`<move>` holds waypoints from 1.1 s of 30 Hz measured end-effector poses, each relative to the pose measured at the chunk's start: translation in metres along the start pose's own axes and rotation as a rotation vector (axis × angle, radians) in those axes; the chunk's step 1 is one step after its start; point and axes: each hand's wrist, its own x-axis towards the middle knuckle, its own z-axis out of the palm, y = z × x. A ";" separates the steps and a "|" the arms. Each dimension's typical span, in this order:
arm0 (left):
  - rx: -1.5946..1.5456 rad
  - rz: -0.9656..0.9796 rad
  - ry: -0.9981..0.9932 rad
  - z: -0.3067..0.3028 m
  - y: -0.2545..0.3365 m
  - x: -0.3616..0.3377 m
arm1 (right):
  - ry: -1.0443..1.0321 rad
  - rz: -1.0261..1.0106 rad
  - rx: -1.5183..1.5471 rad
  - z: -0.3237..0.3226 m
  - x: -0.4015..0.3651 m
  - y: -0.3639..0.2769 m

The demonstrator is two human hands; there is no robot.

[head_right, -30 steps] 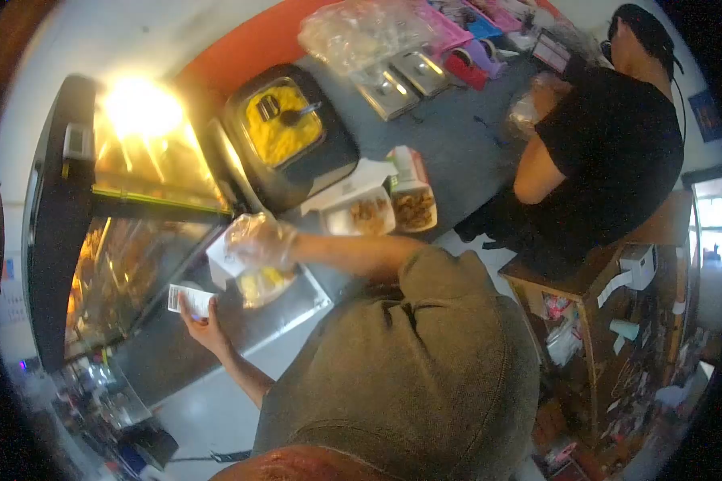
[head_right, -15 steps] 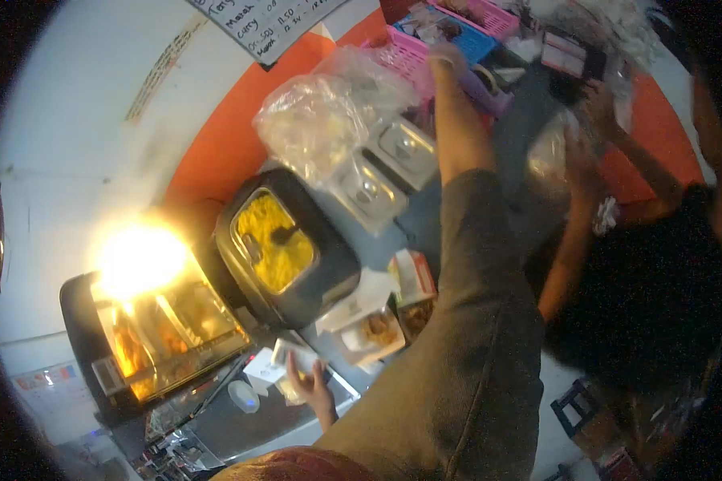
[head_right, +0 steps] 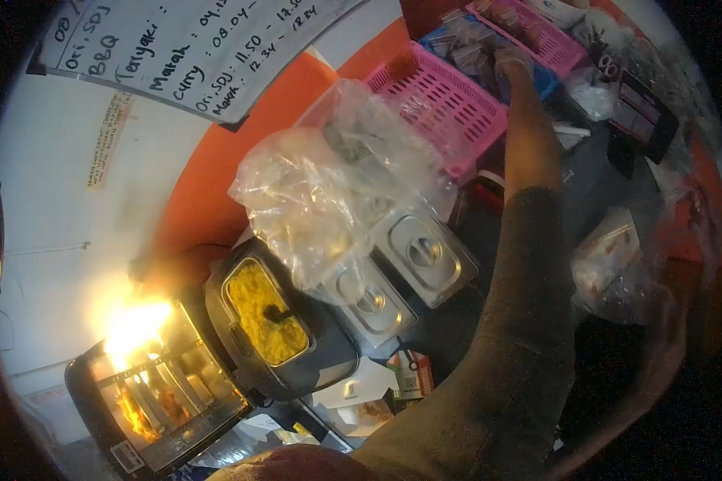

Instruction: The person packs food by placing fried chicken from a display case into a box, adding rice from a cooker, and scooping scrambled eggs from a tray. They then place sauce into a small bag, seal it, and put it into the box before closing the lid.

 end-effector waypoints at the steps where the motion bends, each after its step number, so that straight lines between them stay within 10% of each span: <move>1: 0.009 -0.011 -0.009 0.002 -0.002 0.003 | -0.013 -0.014 0.009 0.010 0.014 0.002; 6: 0.028 -0.010 -0.016 -0.002 -0.025 0.010 | 0.067 0.042 0.047 0.032 0.019 0.009; 12: -0.027 -0.054 0.046 -0.027 -0.011 -0.019 | 0.808 0.002 0.523 -0.022 -0.042 -0.010; 15: 0.108 -0.082 0.091 -0.030 -0.044 -0.043 | 0.398 -0.131 1.466 -0.052 -0.134 -0.052; 19: -0.101 -0.146 0.260 -0.039 -0.023 -0.054 | -0.833 -0.139 2.237 -0.105 -0.312 -0.132; 21: -0.190 -0.154 0.290 -0.046 -0.029 -0.059 | -0.575 -0.138 1.866 -0.097 -0.406 -0.177; 25: -0.292 -0.179 0.323 -0.029 -0.094 -0.061 | -0.886 -0.707 0.909 -0.104 -0.693 -0.266; 29: -0.378 -0.142 0.320 -0.019 -0.158 -0.026 | -1.629 -0.633 1.184 -0.007 -0.887 -0.263; 31: -0.490 -0.041 0.210 -0.018 -0.168 0.002 | -1.048 -1.181 0.487 0.020 -0.950 -0.262; 33: -0.735 -0.070 0.101 0.002 -0.176 0.031 | -0.822 -1.156 0.480 0.046 -0.977 -0.246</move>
